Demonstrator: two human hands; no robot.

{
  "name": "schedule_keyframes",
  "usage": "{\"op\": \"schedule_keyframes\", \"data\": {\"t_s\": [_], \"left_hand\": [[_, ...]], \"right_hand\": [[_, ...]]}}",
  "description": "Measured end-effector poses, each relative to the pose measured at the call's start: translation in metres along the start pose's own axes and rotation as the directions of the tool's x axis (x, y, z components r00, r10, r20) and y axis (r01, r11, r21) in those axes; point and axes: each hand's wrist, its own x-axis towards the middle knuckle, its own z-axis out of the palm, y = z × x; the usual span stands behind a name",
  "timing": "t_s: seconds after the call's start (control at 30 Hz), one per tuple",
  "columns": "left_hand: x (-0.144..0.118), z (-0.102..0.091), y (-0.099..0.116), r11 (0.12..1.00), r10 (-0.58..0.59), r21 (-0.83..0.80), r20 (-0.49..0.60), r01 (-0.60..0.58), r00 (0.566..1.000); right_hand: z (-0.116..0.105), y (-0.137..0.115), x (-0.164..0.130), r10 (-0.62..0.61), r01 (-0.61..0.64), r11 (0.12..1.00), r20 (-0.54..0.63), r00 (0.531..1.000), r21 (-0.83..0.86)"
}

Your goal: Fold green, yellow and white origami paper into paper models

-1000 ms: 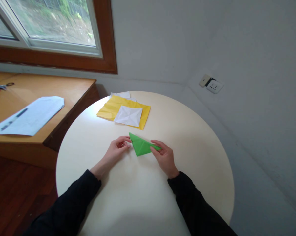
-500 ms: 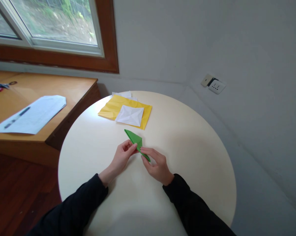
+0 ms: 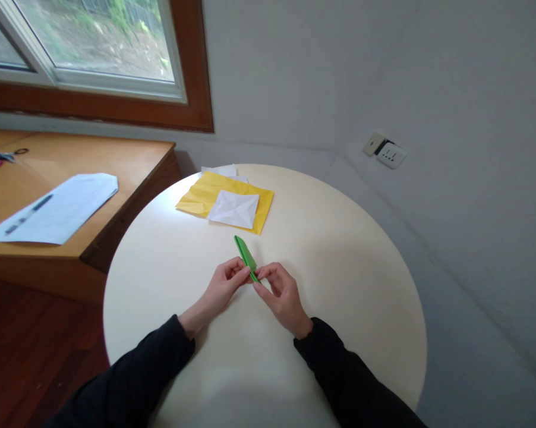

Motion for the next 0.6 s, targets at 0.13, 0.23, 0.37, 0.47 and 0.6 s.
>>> {"op": "schedule_keyframes", "data": {"t_s": [0.13, 0.23, 0.37, 0.47, 0.6], "left_hand": [[0.0001, -0.0001, 0.0006, 0.999, -0.013, -0.036, 0.005, 0.013, 1.0], [0.0017, 0.0, -0.0004, 1.0, 0.007, -0.006, -0.021, -0.007, 1.0], [0.0026, 0.0015, -0.002, 0.983, 0.071, 0.176, -0.075, -0.057, 0.995], [-0.0004, 0.0036, -0.0033, 0.937, 0.152, 0.324, -0.034, -0.133, 0.988], [-0.0055, 0.0053, -0.0039, 0.878, 0.174, 0.446, 0.043, -0.175, 0.984]], "right_hand": [[-0.0003, 0.0007, 0.0007, 0.015, -0.015, 0.999, -0.004, 1.0, 0.029], [0.0, 0.0039, 0.0011, 0.042, -0.043, 0.999, -0.013, 0.999, -0.004], [0.0015, 0.008, 0.0008, -0.02, 0.009, 0.981, -0.053, 0.998, -0.192], [0.002, 0.0068, 0.0006, -0.143, 0.112, 0.89, -0.039, 0.989, -0.442], [-0.0031, 0.0009, 0.0032, -0.188, 0.152, 0.774, 0.006, 0.982, -0.615]]}}
